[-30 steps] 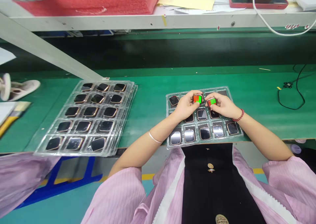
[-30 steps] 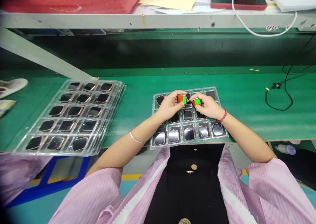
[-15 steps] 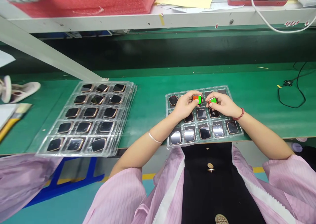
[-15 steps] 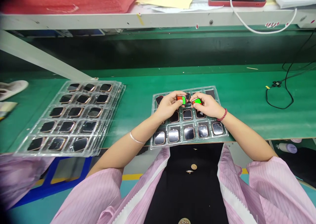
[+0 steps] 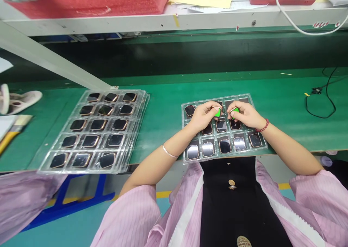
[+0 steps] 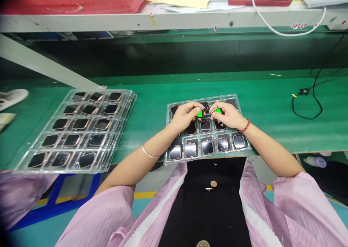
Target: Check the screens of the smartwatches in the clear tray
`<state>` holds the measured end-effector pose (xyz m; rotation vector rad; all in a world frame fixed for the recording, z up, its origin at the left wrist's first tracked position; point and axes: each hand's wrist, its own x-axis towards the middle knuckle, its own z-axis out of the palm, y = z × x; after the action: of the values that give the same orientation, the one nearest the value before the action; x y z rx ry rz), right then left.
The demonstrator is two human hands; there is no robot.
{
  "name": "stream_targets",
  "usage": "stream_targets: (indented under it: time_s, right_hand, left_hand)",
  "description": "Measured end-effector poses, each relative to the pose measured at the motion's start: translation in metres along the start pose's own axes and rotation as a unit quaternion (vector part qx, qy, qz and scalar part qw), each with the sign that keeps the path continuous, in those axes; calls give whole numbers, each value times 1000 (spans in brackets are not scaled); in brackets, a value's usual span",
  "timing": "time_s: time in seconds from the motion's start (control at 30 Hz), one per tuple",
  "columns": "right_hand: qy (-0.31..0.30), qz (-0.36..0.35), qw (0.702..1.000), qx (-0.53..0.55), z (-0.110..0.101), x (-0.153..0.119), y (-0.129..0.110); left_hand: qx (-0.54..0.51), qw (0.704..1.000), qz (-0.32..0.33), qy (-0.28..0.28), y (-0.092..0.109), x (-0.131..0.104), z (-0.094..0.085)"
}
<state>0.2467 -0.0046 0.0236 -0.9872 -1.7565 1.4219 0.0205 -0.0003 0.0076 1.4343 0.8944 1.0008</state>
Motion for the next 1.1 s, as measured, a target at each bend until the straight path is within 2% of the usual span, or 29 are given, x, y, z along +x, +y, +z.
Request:
stream_targets:
  time_s: [0.33, 0.57, 0.87, 1.1]
  right_hand:
    - [-7, -16, 1000, 10, -2, 1, 5]
    - [-13, -26, 999, 20, -7, 4, 12]
    - [-16, -40, 999, 15, -7, 4, 20]
    - [-8, -24, 1000, 16, -6, 3, 14]
  left_hand:
    - [-6, 1000, 17, 2, -4, 0, -1]
    - [11, 999, -19, 27, -11, 2, -5]
    - [8, 999, -33, 29, -12, 2, -4]
    - [4, 1000, -14, 0, -14, 2, -5]
